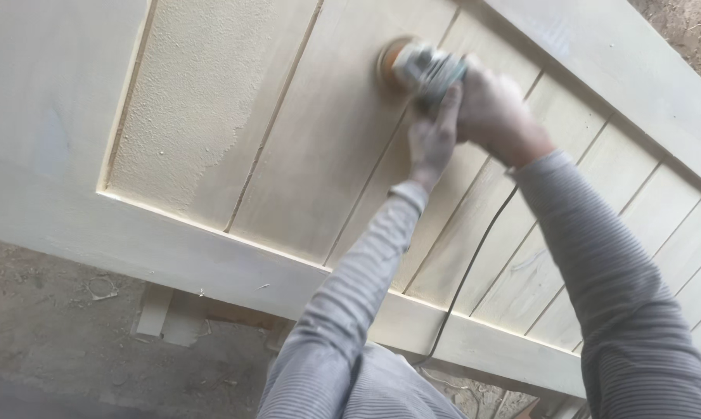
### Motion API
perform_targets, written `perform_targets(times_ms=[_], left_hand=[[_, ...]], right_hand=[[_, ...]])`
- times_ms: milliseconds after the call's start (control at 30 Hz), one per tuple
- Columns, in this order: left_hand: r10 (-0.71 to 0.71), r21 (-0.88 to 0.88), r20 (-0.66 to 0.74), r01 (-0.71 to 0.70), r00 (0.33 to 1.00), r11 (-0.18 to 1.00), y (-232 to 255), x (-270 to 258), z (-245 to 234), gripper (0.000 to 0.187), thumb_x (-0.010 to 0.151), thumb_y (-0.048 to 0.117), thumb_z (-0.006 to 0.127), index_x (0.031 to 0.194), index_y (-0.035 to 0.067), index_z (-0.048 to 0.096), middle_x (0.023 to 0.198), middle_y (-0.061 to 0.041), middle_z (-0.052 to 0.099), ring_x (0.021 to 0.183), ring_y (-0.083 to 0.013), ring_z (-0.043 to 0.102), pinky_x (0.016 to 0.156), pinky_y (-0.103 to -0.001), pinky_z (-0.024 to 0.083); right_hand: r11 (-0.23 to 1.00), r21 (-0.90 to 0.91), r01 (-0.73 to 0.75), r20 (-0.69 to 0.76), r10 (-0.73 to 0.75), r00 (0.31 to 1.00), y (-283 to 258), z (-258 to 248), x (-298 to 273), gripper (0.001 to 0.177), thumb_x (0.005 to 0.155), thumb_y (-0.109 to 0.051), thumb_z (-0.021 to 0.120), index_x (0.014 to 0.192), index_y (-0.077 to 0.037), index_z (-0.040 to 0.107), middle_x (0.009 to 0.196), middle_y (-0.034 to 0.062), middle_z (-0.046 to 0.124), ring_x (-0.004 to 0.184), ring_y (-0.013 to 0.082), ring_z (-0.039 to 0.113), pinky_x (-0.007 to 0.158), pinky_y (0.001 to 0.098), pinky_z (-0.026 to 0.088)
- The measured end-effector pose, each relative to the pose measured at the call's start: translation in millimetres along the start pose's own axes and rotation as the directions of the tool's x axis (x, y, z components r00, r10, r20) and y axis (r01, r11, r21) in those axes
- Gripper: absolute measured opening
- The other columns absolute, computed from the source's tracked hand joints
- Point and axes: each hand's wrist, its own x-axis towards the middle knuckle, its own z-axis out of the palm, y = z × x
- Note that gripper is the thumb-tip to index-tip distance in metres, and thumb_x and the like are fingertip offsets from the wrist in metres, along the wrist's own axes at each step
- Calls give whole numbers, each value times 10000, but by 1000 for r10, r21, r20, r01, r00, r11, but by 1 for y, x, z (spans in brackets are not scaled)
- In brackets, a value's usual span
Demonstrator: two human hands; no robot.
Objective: The person uses an orbital sander to smooth the surface of a large wooden door panel. They move the sander across the flat panels and along the frame edges, generating visible wood dust.
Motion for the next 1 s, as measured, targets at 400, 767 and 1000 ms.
perform_targets(times_ms=[400,767,1000], left_hand=[[-4,892,416,-407,909,194,-21,-24,-11,564,1118,126,461,1658,235,341,1090,-141,754,939,-267,765,834,-395,613],[-79,-117,-138,63,987,991,-31,-229,-176,843,974,553,608,1564,46,284,1482,-195,494,1356,-295,522,1083,-391,494],[4,-160,-128,-24,992,987,-55,-218,-141,871,1000,556,573,1594,40,202,1527,-183,435,1386,-319,488,1136,-383,438]], right_hand=[[967,230,-108,-31,119,992,-10,25,-51,402,887,-388,802,1156,-93,752,975,136,763,870,314,772,750,420,599],[989,146,31,148,-53,988,-150,125,-175,417,807,-287,787,977,-9,526,784,234,707,680,427,720,595,509,567],[998,34,57,188,-63,980,-128,107,-165,370,852,-238,752,1049,-5,544,804,223,713,703,416,730,595,504,572]])
